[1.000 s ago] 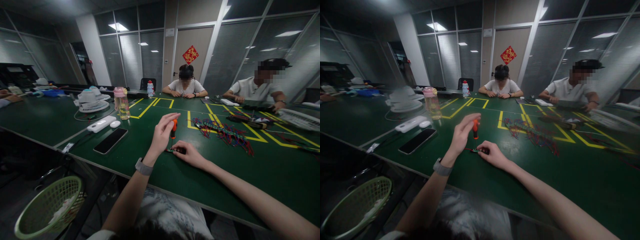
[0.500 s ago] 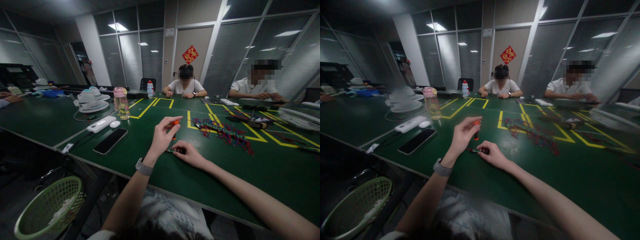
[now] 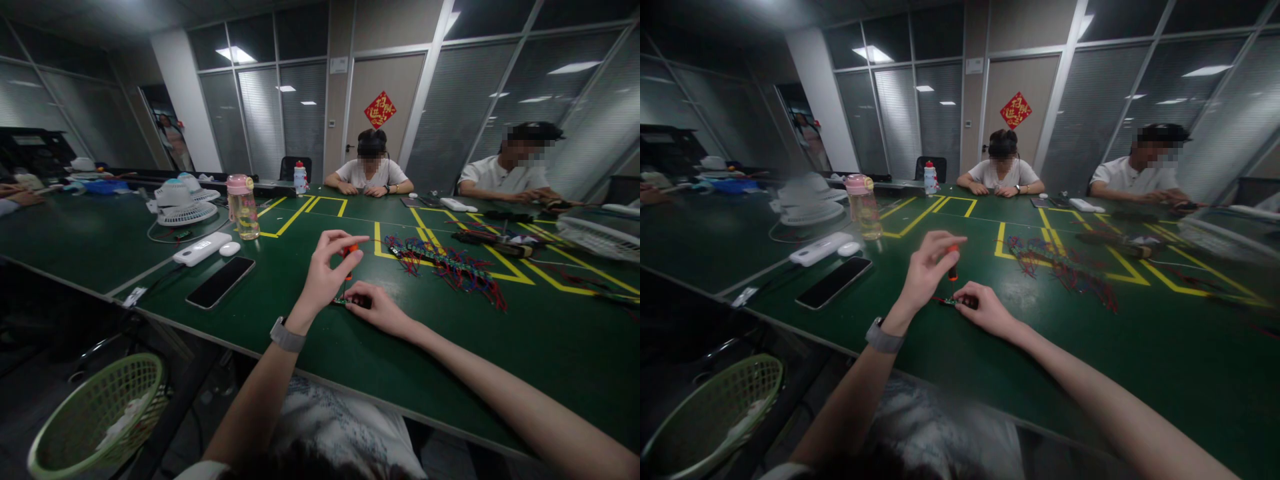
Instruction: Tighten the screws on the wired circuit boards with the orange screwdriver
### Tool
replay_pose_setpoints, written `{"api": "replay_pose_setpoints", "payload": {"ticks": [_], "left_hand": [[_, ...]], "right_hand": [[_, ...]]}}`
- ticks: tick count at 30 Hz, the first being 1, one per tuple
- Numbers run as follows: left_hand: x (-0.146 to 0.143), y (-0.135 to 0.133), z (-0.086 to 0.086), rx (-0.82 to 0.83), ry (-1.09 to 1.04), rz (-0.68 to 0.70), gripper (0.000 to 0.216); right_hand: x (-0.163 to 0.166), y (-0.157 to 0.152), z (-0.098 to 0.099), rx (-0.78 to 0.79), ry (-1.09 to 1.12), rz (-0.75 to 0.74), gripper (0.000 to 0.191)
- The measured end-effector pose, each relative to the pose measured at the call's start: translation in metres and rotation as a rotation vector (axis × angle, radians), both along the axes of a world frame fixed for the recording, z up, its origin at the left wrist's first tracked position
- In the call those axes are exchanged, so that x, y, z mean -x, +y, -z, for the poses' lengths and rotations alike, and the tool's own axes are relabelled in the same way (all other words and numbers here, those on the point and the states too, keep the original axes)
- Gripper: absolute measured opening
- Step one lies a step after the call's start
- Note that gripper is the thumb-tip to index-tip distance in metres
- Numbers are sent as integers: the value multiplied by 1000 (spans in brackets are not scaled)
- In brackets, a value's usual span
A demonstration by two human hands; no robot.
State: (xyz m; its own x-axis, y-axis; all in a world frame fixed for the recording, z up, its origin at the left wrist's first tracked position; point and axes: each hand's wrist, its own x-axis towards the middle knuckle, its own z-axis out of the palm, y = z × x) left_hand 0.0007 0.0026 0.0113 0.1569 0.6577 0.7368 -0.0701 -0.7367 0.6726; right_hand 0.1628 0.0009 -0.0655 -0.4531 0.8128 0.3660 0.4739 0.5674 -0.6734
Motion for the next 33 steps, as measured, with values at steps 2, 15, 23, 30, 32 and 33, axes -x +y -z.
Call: {"api": "replay_pose_setpoints", "payload": {"ticks": [2, 15, 23, 30, 32, 33], "left_hand": [[0, -1, -1, 46, -21, 90, 27], [-1, 0, 0, 107, -68, 168, 27], [0, 0, 0, 80, -56, 83, 24], [0, 0, 1, 53, -44, 54, 23], [0, 0, 0, 28, -31, 2, 20], [0, 0, 0, 35, -40, 18, 20]], "right_hand": [[0, 0, 0, -3, -2, -1, 14], [0, -1, -1, -5, 3, -3, 14], [0, 0, -1, -4, -9, -4, 13], [0, -1, -1, -7, -1, -4, 13], [0, 0, -1, -10, -2, -4, 13], [0, 0, -1, -12, -5, -5, 13]]}}
